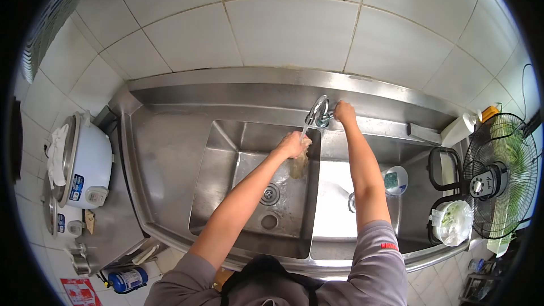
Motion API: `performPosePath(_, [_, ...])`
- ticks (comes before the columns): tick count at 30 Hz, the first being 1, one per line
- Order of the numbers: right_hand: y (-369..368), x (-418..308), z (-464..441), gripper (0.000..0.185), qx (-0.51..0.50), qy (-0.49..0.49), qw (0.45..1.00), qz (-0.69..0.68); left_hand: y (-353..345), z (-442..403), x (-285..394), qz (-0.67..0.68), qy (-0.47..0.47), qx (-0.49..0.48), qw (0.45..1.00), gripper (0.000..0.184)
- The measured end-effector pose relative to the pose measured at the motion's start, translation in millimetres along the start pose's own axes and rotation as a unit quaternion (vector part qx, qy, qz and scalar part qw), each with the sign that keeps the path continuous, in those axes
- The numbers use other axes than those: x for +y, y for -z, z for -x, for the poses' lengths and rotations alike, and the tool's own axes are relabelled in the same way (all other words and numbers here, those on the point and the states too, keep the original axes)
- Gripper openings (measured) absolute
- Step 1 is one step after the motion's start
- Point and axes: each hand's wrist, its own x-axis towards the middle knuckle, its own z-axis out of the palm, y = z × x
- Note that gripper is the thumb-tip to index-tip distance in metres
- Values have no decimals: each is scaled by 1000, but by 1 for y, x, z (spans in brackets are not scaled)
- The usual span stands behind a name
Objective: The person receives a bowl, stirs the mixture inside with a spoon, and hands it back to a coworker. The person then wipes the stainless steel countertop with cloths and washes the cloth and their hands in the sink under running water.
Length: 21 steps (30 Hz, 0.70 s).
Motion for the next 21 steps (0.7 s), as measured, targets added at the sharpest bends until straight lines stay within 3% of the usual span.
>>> performPosePath(4, [21, -20, 2, 30, -33, -21, 999, 23, 16, 10, 7, 36, -7, -14, 999, 22])
performPosePath(10, [24, -36, 11, 36, 18, -37, 998, 40, 29, 18, 12, 15, -33, 3, 999, 21])
performPosePath(13, [28, -34, 27, 40, 81, -23, 995, 48, 45, 34, 14, 9, -29, 14, 999, 20])
performPosePath(15, [19, -19, 53, 28, 250, 91, 964, -19, 54, 43, 13, 45, -30, 19, 998, 22])
performPosePath(17, [21, -35, 117, 30, 126, 121, 978, -116, 62, 60, 15, 111, -53, 66, 990, 27])
performPosePath(18, [-17, -38, 134, 30, 120, 244, 941, -202, 50, 51, -3, 130, -91, 125, 979, 31])
performPosePath(19, [-48, -47, 144, 29, 41, 291, 909, -296, 59, 68, 4, 145, -113, 175, 967, 37])
performPosePath(20, [-79, -55, 154, 28, -47, 322, 863, -387, 66, 81, 7, 210, -93, 176, 957, 42])
performPosePath(21, [-90, -65, 165, 26, -201, 270, 818, -467, 70, 92, 4, 277, -76, 179, 941, 47])
